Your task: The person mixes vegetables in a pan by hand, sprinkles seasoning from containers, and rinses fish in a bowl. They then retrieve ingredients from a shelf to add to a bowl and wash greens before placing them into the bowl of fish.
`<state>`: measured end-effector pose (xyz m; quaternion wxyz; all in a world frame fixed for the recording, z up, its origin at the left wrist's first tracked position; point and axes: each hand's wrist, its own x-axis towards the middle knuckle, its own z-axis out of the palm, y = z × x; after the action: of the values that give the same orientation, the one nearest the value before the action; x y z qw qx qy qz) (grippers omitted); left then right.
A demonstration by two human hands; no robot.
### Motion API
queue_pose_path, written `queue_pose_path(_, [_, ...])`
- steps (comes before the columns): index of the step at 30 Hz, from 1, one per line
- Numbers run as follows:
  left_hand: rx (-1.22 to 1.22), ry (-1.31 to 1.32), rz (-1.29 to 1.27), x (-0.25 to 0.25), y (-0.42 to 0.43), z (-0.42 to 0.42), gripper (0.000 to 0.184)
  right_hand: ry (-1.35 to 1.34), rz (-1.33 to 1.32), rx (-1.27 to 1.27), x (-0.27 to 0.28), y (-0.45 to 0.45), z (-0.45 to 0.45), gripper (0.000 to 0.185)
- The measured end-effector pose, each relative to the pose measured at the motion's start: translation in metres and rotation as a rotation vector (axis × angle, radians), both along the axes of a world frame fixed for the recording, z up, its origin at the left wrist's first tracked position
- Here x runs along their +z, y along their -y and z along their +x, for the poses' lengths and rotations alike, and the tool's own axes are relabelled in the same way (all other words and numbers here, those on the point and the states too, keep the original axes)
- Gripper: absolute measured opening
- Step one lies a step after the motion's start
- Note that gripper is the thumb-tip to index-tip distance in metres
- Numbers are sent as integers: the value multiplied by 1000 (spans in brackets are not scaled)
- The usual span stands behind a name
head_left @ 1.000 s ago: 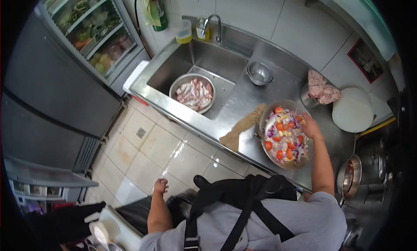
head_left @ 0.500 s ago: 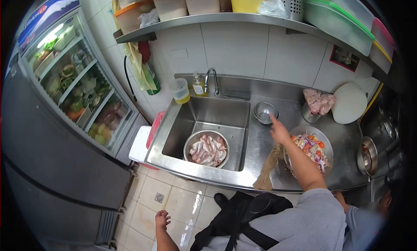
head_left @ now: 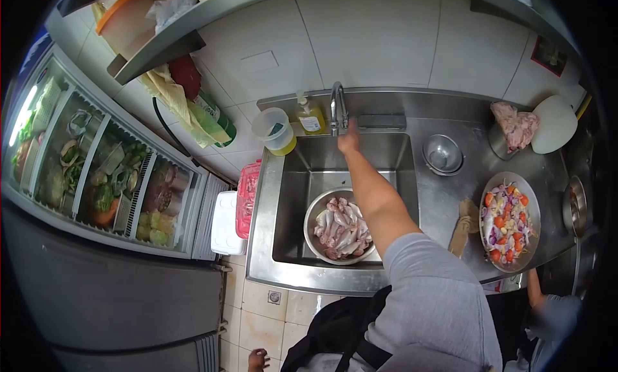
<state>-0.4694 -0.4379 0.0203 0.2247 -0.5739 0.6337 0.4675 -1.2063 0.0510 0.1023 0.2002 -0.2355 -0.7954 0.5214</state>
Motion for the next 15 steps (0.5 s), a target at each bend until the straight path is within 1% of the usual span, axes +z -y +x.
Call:
queue_pose_path(1, [28, 22, 39, -20, 22, 11, 22, 66, 78, 207, -21, 11, -9, 88])
queue_pose_path(4, [-32, 77, 127, -21, 39, -3, 27, 275, 303, 792, -85, 24, -15, 83])
queue_pose_path(6, [-101, 83, 186, -29, 56, -24, 30, 251, 141, 582, -62, 48, 49, 79])
queue_pose_path(8, [-167, 72, 232, -29, 78, -53, 33, 380, -434, 579, -106, 53, 82, 53])
queue_pose_path(9, [-198, 66, 251, -24, 89, -70, 35, 388, -426, 553, -132, 50, 89, 53])
queue_pose_path(10, [-224, 65, 264, -20, 101, -88, 37, 419, -124, 564, -156, 44, 93, 36])
queue_pose_path(11, [-244, 66, 269, -16, 115, -104, 38, 446, 178, 573, -155, 40, 96, 26])
queue_pose_path(12, [-267, 65, 274, -11, 129, -120, 40, 452, 187, 560, -152, 32, 91, 26])
queue_pose_path(14, [-303, 61, 292, -7, 162, -144, 42, 407, 319, 411, -93, 11, 69, 42])
queue_pose_path(15, [-307, 29, 320, -3, 180, -152, 43, 438, 396, 358, -73, 4, 52, 39])
